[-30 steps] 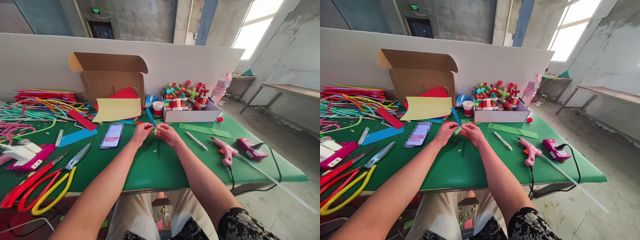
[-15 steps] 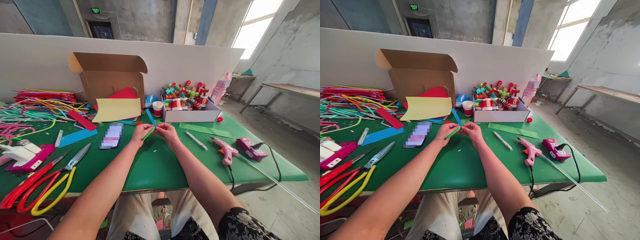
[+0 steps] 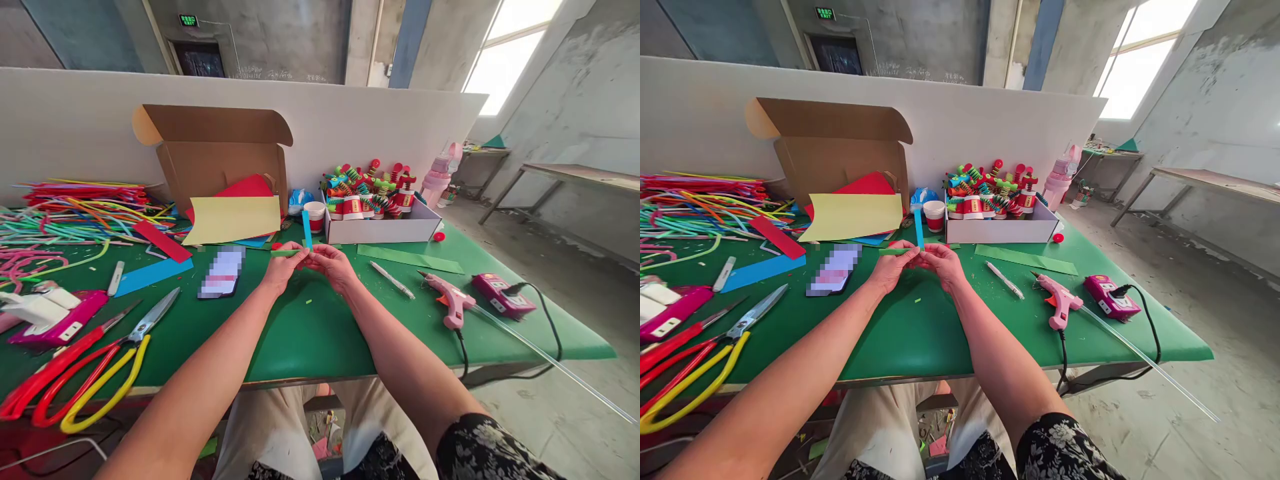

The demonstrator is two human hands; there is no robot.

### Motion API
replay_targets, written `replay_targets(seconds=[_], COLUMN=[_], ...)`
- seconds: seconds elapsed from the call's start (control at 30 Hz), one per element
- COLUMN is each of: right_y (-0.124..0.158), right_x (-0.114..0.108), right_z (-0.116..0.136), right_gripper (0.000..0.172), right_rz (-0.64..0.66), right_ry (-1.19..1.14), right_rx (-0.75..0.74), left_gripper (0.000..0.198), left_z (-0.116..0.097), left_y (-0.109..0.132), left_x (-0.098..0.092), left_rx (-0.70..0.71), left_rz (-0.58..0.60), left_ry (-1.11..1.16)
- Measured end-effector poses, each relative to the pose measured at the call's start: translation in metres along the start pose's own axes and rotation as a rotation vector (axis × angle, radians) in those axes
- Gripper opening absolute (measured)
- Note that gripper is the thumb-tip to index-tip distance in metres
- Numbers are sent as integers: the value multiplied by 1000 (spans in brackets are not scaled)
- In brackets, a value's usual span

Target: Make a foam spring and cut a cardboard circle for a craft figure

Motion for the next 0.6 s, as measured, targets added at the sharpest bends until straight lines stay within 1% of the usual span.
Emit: replay_targets(seconds=[0.17, 0.3, 0.43, 0.6], right_y=[-1, -2, -1, 0], right_x=[0, 0, 0, 0], right_z=[-2, -1, -1, -1], right_gripper=[21, 12, 12, 15], right_rz=[29, 6, -27, -37], right_ry=[-50, -70, -46, -13], right_rx=[45, 93, 63, 49], left_gripper=[35, 35, 35, 33], left_z=[1, -1, -2, -2], left_y=[-2, -2, -2, -2], left_x=[-2, -2, -1, -2], left_rx=[38, 43, 47, 32], left_rz=[-28, -28, -30, -13], left_ry=[-48, -86, -106, -115])
Point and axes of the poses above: each hand's wrist, its own y-axis away from the middle knuckle, its own x-axis out of the palm, z = x × y, the point moved 2 cm from there along -y, towards the middle knuckle, and after that the axes turned 7 degrees about x, right-handed, at the moved point
